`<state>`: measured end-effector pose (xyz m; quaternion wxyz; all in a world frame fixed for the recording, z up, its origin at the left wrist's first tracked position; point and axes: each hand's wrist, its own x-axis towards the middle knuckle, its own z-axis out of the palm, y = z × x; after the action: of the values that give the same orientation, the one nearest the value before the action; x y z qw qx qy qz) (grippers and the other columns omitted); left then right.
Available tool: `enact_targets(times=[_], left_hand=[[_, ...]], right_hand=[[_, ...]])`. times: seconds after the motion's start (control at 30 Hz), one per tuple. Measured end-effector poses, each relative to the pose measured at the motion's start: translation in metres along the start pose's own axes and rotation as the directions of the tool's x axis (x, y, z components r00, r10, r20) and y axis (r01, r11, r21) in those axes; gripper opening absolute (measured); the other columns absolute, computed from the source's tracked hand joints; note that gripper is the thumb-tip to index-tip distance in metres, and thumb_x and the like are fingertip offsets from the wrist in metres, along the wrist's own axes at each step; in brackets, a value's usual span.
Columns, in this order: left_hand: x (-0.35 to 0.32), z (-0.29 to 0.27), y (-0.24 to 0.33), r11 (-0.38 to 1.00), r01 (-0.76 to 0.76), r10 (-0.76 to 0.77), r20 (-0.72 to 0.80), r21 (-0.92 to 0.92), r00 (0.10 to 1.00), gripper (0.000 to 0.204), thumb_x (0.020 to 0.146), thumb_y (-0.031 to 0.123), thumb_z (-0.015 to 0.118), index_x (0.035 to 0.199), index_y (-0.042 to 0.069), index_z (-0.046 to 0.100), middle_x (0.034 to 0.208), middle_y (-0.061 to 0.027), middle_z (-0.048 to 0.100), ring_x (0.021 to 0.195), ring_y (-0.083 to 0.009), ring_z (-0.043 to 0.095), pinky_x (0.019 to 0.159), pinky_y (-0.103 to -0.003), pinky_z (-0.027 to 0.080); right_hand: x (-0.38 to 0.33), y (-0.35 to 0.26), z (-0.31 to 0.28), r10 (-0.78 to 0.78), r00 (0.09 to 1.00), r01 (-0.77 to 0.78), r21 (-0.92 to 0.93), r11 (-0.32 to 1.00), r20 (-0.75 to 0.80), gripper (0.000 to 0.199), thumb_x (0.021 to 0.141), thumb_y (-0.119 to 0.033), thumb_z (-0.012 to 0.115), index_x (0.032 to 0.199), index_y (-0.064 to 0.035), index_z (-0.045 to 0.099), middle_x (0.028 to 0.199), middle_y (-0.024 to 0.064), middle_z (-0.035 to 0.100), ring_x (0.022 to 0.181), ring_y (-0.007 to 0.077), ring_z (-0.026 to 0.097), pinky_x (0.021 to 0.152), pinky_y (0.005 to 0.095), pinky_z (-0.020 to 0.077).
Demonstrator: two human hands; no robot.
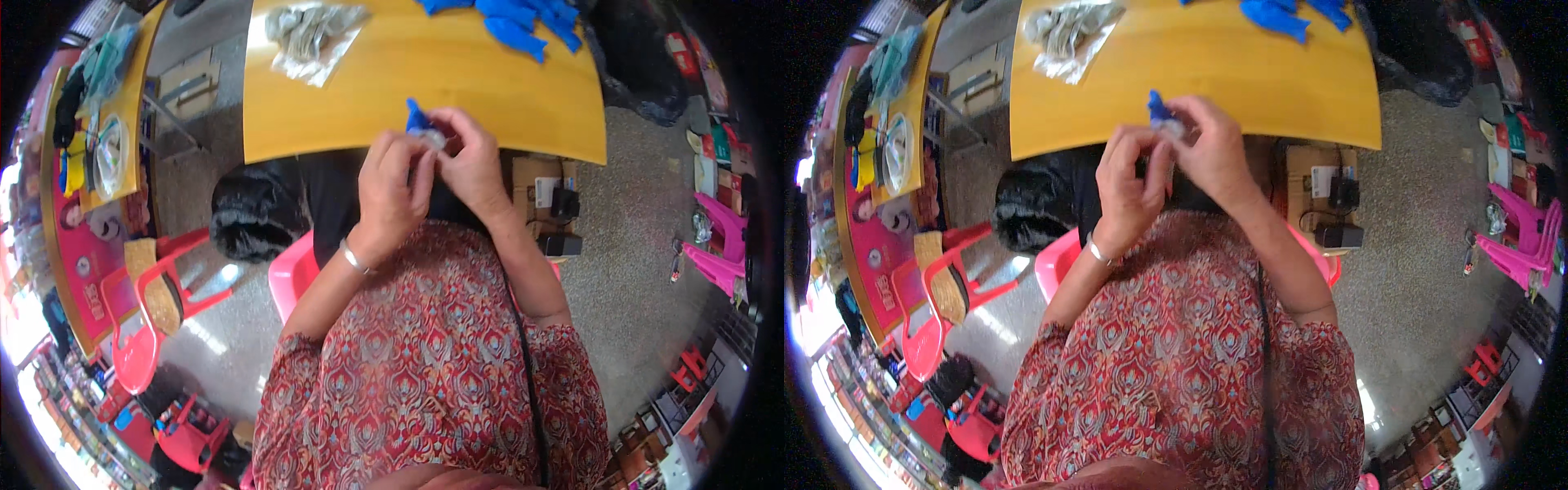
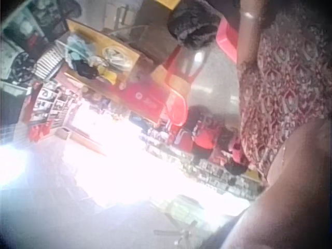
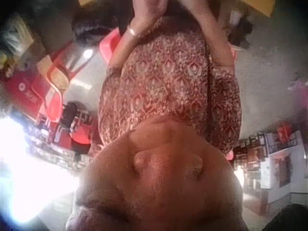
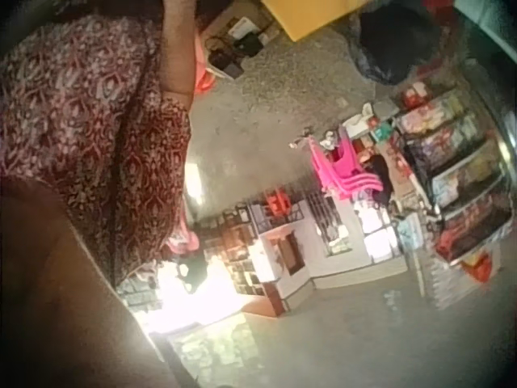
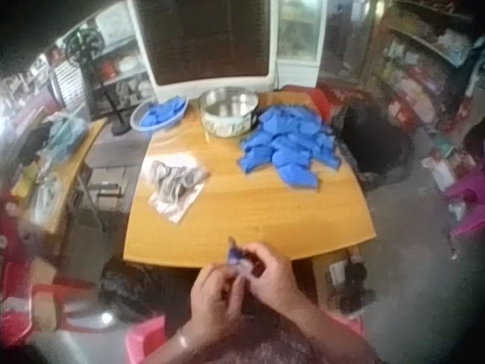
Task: The person sits at a yellow table and repeatedly stuffs small white packets into blue fabric pouches. They open the pouch, insert the packet, and then tie the top closed. The person handles the pouches one at a time, placing the finished items on the table.
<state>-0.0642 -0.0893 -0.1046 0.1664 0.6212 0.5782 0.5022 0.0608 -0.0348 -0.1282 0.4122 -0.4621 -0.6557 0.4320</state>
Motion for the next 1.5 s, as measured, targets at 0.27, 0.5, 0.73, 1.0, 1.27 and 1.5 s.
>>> enact_targets(times=[0.27,0.5,0.73,1.0,1.27,1.5], left_hand=[[0.003,-0.012,-0.008,0.672,0.513,-0.520,0.154,-0.534,0.840,0.014,0.090,0.010,0.063,0.099,-0.001,0.059,0.088,-0.0035,0.064,0.075,-0.0070,0.056,0.068,-0.023,0.048],[0.001,-0.015,0.003,0.984,0.155,-0.159,-0.046,-0.087,0.986,0.018,0.077,0.006,0.073,0.089,0.002,0.060,0.082,-0.0104,0.057,0.069,-0.0212,0.060,0.062,-0.031,0.049],[0.005,-0.018,0.002,0.994,0.102,-0.103,0.011,0.036,0.995,0.010,0.081,0.001,0.067,0.090,-0.001,0.063,0.080,-0.0086,0.060,0.066,-0.0156,0.061,0.061,-0.026,0.048],[-0.001,-0.013,-0.001,0.958,0.284,-0.282,0.034,-0.049,0.959,0.009,0.083,0.005,0.065,0.088,0.000,0.060,0.080,-0.0123,0.059,0.069,-0.0254,0.061,0.061,-0.032,0.049],[-0.010,-0.011,0.005,0.992,0.097,-0.096,0.017,-0.078,0.995,0.011,0.081,-0.003,0.061,0.087,0.001,0.052,0.080,-0.0138,0.054,0.068,-0.0279,0.055,0.062,-0.036,0.046],[-0.012,-0.006,0.005,0.999,0.023,-0.022,0.021,-0.045,1.000,0.015,0.081,-0.003,0.063,0.092,0.001,0.053,0.083,-0.0125,0.056,0.073,-0.0254,0.056,0.063,-0.034,0.046]], right_hand=[[0.004,-0.004,-0.017,0.201,0.934,-0.347,0.612,0.710,0.297,0.035,0.081,-0.005,0.070,0.112,0.0039,0.058,0.101,0.0083,0.064,0.091,0.0140,0.062,0.084,0.0284,0.0520],[0.002,-0.003,-0.018,0.196,0.940,-0.330,0.591,0.736,0.281,0.034,0.081,-0.005,0.070,0.112,0.0041,0.058,0.101,0.0087,0.064,0.090,0.0138,0.063,0.081,0.0281,0.0534],[0.001,-0.006,-0.012,0.133,0.969,-0.227,0.538,0.812,0.208,0.033,0.083,-0.005,0.068,0.112,0.0047,0.057,0.101,0.0086,0.064,0.090,0.0137,0.063,0.079,0.0275,0.0548],[-0.001,-0.013,-0.012,0.106,0.966,-0.217,0.519,0.826,0.235,0.036,0.083,-0.003,0.068,0.116,0.0032,0.055,0.101,0.0068,0.063,0.089,0.0122,0.062,0.080,0.0257,0.0534],[-0.003,-0.016,-0.010,0.027,0.993,-0.042,0.127,0.991,0.118,0.039,0.077,-0.005,0.071,0.114,-0.0034,0.061,0.090,0.0027,0.063,0.081,0.0083,0.061,0.071,0.0236,0.0513],[-0.007,-0.007,0.001,0.012,0.999,-0.003,0.216,0.976,-0.044,0.029,0.076,-0.007,0.073,0.103,-0.0032,0.064,0.083,0.0009,0.065,0.076,0.0055,0.060,0.066,0.0217,0.0498]])
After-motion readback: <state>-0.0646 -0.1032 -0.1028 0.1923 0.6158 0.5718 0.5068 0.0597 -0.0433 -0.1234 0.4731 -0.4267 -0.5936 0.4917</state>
